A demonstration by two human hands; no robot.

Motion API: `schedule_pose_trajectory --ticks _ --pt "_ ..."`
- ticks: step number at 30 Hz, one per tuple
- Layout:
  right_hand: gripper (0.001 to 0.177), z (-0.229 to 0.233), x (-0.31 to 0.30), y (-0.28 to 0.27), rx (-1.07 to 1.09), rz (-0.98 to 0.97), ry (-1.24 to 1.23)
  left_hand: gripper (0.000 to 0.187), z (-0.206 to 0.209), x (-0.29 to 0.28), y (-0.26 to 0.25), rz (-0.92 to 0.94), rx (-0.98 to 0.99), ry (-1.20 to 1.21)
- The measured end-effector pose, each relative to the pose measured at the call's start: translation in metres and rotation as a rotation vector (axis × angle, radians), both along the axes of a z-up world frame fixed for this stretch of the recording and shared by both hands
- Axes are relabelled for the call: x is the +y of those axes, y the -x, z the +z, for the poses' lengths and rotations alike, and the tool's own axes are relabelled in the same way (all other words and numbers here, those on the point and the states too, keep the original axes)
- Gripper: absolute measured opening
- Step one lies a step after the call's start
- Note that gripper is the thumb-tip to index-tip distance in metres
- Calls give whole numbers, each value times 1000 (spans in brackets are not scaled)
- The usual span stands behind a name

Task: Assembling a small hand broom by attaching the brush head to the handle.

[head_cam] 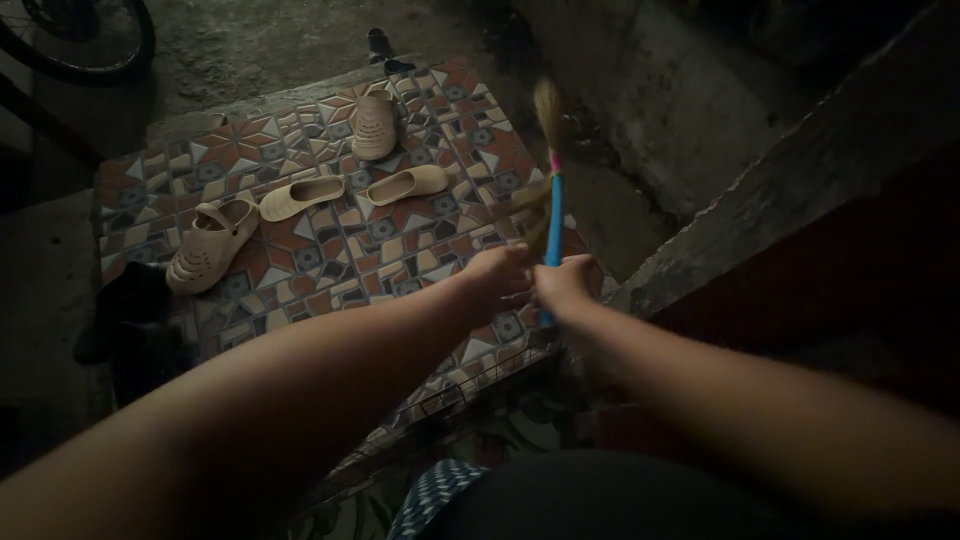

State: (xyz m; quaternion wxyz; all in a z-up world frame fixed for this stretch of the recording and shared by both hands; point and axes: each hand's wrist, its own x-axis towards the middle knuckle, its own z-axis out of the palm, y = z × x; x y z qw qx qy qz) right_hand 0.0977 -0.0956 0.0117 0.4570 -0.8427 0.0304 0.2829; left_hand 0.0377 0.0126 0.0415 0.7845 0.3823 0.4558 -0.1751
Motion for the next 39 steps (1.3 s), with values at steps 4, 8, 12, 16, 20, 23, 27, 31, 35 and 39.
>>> schedule_pose_trajectory --ticks 4,8,12,16,20,23,27,31,35,39 --pt "37 28 11 40 169 -161 -174 56 5 18 14 -147 -31 95" --pt "43 27 26 60 526 -178 -145 49 0 12 24 -114 6 78" --pt "40 16 32 61 647 -3 -127 42 -34 20 29 -57 42 59" --pt "30 -45 47 67 759 157 -146 35 -70 37 49 18 83 35" --pt "27 -41 74 95 834 282 -192 29 -99 60 80 112 123 15" --pt "31 -50 103 120 843 292 -223 24 -115 81 108 179 156 0" --pt "30 -55 139 164 917 234 -237 19 -137 115 152 250 210 -24" --pt "29 -45 166 211 928 385 -166 16 -158 156 221 331 272 -44" --pt "25 -65 200 248 1113 510 -129 20 -156 184 265 427 332 -61" --pt "25 -32 217 299 1329 422 -186 32 -117 200 317 662 436 -38"
